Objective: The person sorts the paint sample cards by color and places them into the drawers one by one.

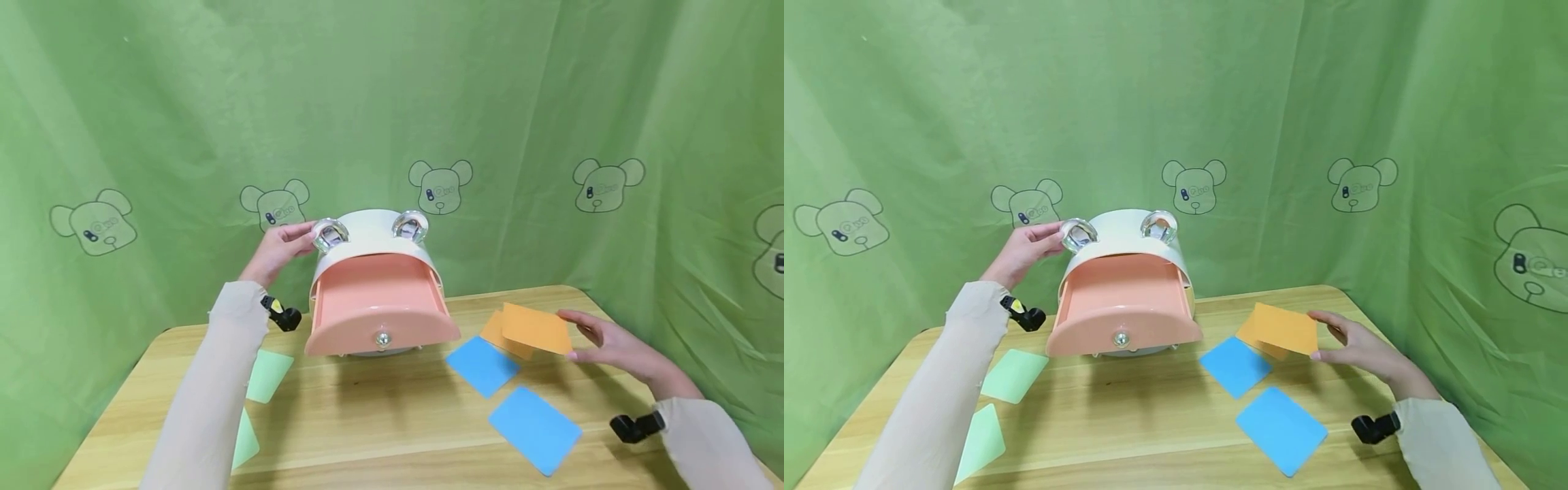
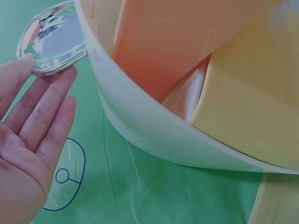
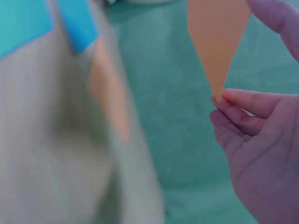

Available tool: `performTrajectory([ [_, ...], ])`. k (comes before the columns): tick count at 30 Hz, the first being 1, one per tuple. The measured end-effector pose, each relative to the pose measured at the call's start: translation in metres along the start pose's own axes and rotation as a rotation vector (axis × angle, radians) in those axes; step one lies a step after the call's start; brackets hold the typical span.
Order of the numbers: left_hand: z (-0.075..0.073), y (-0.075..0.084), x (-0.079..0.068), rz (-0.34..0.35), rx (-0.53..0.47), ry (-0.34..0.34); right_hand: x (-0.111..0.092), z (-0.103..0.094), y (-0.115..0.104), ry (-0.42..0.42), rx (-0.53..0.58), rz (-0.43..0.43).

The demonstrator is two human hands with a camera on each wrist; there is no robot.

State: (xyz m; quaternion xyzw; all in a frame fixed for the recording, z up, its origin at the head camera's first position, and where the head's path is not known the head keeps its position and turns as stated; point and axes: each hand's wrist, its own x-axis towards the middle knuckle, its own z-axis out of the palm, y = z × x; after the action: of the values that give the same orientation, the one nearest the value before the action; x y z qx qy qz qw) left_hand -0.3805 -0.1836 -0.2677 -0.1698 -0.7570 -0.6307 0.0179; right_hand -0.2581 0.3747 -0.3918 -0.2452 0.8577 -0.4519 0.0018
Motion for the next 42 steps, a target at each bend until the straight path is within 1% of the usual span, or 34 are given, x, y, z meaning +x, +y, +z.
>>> performTrajectory([
  [2, -0.001, 0.001, 0.000, -0.007, 0.001, 0.003, 0.010, -0.001, -0.012, -0.012, -0.001, -0.034],
  [7, -0.002, 0.001, -0.001, -0.017, -0.007, 0.001, 0.035, 0.000, -0.039, -0.053, 0.013, -0.152],
  [10, -0.002, 0.001, -0.001, -0.022, -0.001, -0.003, 0.049, 0.001, -0.059, -0.091, 0.040, -0.203],
  [12, -0.002, 0.001, -0.001, -0.025, 0.006, -0.003, 0.058, 0.001, -0.073, -0.110, 0.058, -0.222],
  [15, -0.003, 0.001, -0.003, -0.022, 0.009, -0.002, 0.072, 0.003, -0.095, -0.121, 0.066, -0.225],
  [18, -0.003, 0.002, -0.003, -0.020, 0.012, 0.004, 0.086, 0.008, -0.115, -0.129, 0.038, -0.201],
  [22, -0.003, 0.001, -0.002, -0.023, 0.017, 0.006, 0.104, 0.020, -0.137, -0.157, 0.000, -0.185],
  [26, -0.002, -0.001, -0.001, -0.020, 0.013, 0.000, 0.119, 0.034, -0.153, -0.178, 0.008, -0.179],
  [30, -0.001, -0.001, 0.000, -0.015, 0.012, -0.002, 0.131, 0.049, -0.164, -0.194, 0.031, -0.157],
  [33, 0.000, 0.000, 0.000, -0.011, 0.011, -0.003, 0.138, 0.059, -0.170, -0.201, 0.035, -0.161],
  [38, 0.000, -0.001, 0.000, -0.010, 0.010, 0.000, 0.147, 0.071, -0.175, -0.200, 0.047, -0.166],
  [42, 0.001, -0.001, 0.001, -0.012, 0.016, 0.000, 0.151, 0.078, -0.177, -0.194, 0.059, -0.160],
])
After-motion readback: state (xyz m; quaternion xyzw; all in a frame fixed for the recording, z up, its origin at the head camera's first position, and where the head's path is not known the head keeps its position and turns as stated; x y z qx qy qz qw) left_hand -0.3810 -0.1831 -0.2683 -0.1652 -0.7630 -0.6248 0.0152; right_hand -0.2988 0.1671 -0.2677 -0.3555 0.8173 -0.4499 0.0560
